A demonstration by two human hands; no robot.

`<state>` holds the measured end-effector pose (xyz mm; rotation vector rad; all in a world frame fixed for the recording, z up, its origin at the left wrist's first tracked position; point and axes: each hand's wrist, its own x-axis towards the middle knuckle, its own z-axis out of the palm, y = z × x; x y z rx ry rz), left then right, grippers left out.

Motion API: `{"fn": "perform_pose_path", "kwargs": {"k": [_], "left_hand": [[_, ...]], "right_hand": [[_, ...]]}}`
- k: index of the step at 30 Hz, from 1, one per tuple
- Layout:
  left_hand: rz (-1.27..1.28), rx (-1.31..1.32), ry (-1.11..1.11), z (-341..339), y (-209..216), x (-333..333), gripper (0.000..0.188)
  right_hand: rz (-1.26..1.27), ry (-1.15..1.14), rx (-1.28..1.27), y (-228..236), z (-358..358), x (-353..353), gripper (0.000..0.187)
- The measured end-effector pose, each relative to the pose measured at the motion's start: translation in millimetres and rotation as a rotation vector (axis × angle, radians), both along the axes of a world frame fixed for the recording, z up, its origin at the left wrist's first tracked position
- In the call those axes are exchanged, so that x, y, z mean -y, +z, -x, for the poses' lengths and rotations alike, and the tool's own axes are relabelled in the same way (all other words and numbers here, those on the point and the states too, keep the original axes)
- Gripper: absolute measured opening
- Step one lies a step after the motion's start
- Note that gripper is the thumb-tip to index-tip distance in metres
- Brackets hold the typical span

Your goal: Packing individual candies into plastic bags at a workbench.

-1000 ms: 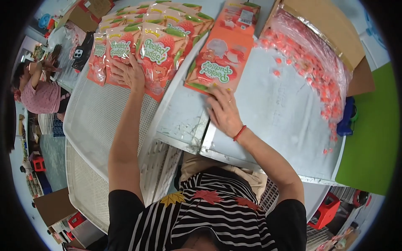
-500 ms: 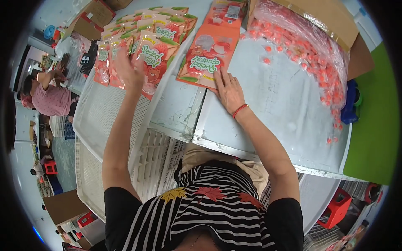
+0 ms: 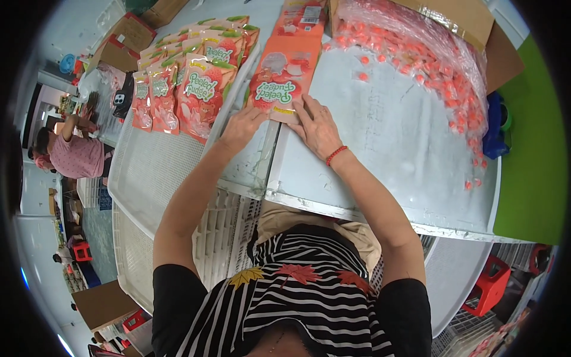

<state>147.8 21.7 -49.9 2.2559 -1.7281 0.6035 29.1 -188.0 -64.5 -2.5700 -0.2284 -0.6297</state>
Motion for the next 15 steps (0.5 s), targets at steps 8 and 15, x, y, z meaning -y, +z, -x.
{"fn": "perform_pose_path", "kwargs": {"k": [8, 15], "left_hand": [[-0.013, -0.238, -0.05, 11, 27, 14, 0.014], [0.257, -0.586, 0.212, 31, 53, 34, 0.028]], "right_hand": [[-0.19, -0.121, 0.024, -14, 29, 8, 0.046], [-0.779, -0.283, -0.017, 14, 56, -4, 0.026]]}}
